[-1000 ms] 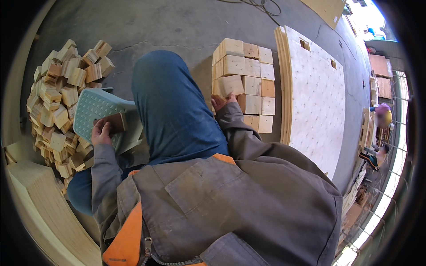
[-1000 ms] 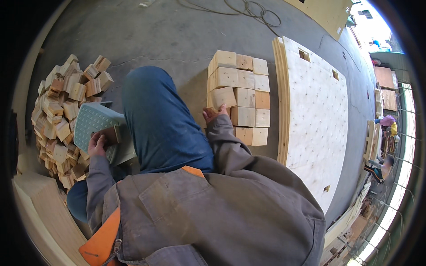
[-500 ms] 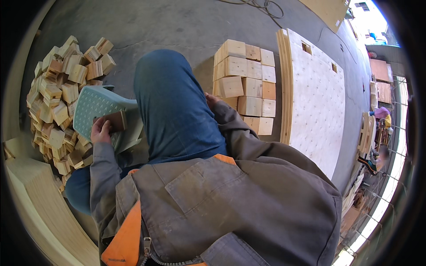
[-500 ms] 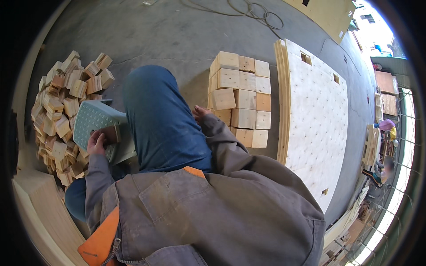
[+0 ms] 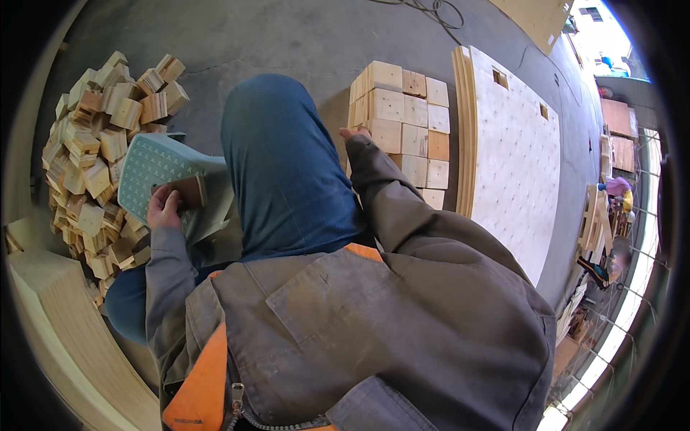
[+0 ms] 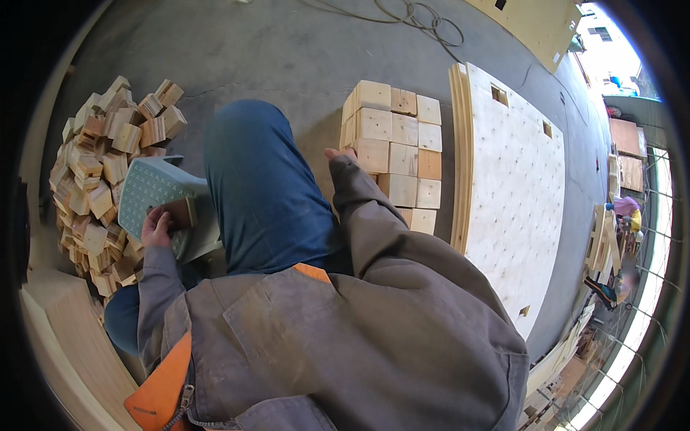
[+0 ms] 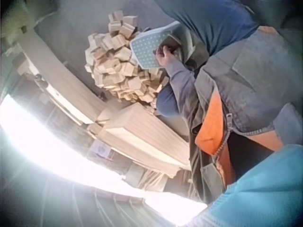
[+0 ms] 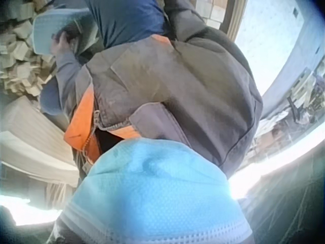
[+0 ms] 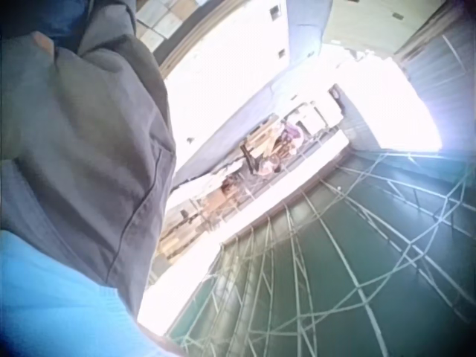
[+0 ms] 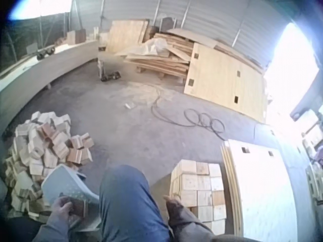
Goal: The person sits on a low stool and sands small rectangular wooden blocks one by one using a sanding block. They hold the block in one hand and rub the sanding block over its surfaces, then place the finished block onto a growing stack on the floor.
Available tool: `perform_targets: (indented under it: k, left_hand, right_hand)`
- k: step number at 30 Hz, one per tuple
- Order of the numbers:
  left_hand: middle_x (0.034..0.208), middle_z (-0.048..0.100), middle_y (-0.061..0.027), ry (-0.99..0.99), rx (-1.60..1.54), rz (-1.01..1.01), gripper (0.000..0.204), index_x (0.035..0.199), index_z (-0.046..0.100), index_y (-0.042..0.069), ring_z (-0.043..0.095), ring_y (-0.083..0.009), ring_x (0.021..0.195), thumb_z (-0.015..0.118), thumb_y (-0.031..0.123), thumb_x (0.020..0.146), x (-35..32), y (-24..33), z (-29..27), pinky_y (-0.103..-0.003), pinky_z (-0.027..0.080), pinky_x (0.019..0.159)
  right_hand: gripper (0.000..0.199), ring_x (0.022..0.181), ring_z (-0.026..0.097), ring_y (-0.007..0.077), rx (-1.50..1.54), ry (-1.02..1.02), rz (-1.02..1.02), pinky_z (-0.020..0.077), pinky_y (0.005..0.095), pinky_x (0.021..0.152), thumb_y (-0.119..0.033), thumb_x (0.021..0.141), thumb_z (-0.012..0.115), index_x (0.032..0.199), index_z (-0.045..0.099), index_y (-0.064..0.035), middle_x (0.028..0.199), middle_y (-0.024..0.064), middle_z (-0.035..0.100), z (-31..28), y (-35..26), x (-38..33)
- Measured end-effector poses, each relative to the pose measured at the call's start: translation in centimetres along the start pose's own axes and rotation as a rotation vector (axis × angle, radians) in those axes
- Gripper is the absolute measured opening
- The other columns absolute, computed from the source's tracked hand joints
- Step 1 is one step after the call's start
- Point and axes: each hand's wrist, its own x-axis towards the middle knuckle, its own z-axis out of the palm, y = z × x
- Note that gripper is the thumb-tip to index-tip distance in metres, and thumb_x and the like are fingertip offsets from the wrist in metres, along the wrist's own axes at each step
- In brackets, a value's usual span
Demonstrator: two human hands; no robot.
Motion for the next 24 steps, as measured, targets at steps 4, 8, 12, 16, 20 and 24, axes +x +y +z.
perform_targets:
  k: [4, 8, 12, 16, 20, 24]
  left_hand:
    - [0.119, 0.073, -0.0095, 0.028, 0.036, -0.014, 0.043, 0.135, 0.065, -0.001, 0.070, -0.0174, 0.096, 0.079, 0.012, 0.097, -0.6, 0.7, 0.3, -0.031, 0.059, 0.080]
    - [0.121, 0.073, -0.0104, 0.007, 0.055, -0.011, 0.044, 0.136, 0.064, -0.002, 0.070, -0.0174, 0.096, 0.079, 0.012, 0.097, 0.4, 1.5, 2.3, -0.031, 0.059, 0.080]
    - [0.124, 0.073, -0.0115, 0.048, 0.054, 0.015, 0.045, 0.137, 0.064, -0.002, 0.070, -0.0175, 0.098, 0.079, 0.013, 0.097, -0.3, 0.4, 0.2, -0.030, 0.059, 0.081]
    - [0.125, 0.073, -0.0117, 0.021, 0.060, -0.018, 0.046, 0.137, 0.064, -0.001, 0.071, -0.0176, 0.098, 0.080, 0.014, 0.096, 0.0, 1.0, 1.2, -0.030, 0.059, 0.081]
    - [0.124, 0.073, -0.0113, 0.056, 0.070, 0.000, 0.045, 0.137, 0.064, -0.001, 0.071, -0.0173, 0.096, 0.079, 0.013, 0.096, -0.7, 0.3, -0.1, -0.030, 0.059, 0.080]
    - [0.124, 0.073, -0.0112, 0.015, 0.014, 0.044, 0.045, 0.136, 0.064, -0.001, 0.070, -0.0174, 0.097, 0.079, 0.012, 0.096, 0.3, -0.2, 0.6, -0.030, 0.059, 0.081]
  right_hand:
    - [0.082, 0.130, 0.064, 0.0413, 0.001, -0.273, -0.054, 0.0527, 0.0447, 0.107, -0.048, 0.077, 0.085, 0.134, 0.066, 0.0069, 0.133, 0.0283, 0.070, 1.4, 2.1, 0.3]
    - [0.101, 0.143, 0.055, 0.0414, -0.008, -0.304, -0.083, 0.0477, 0.0429, 0.115, -0.053, 0.079, 0.084, 0.151, 0.050, 0.0083, 0.147, 0.0311, 0.060, 3.9, 7.6, 1.7]
    - [0.106, 0.146, 0.051, 0.0438, 0.014, -0.381, -0.109, 0.0451, 0.0427, 0.118, -0.048, 0.079, 0.085, 0.156, 0.040, 0.0091, 0.153, 0.0339, 0.054, 4.9, 4.8, -0.2]
    - [0.104, 0.143, 0.054, 0.0453, 0.153, -0.061, -0.125, 0.0464, 0.0434, 0.116, -0.042, 0.077, 0.087, 0.155, 0.041, 0.0086, 0.150, 0.0362, 0.055, 3.4, 3.6, 0.9]
    - [0.110, 0.139, 0.057, 0.0435, 0.089, -0.054, 0.035, 0.0497, 0.0435, 0.112, -0.049, 0.076, 0.089, 0.154, 0.042, 0.0132, 0.149, 0.0332, 0.057, -0.1, -0.5, -0.6]
    - [0.103, 0.135, 0.061, 0.0407, 0.038, -0.226, -0.052, 0.0512, 0.0431, 0.109, -0.049, 0.080, 0.087, 0.152, 0.045, 0.0116, 0.143, 0.0316, 0.062, 0.7, -0.2, 0.9]
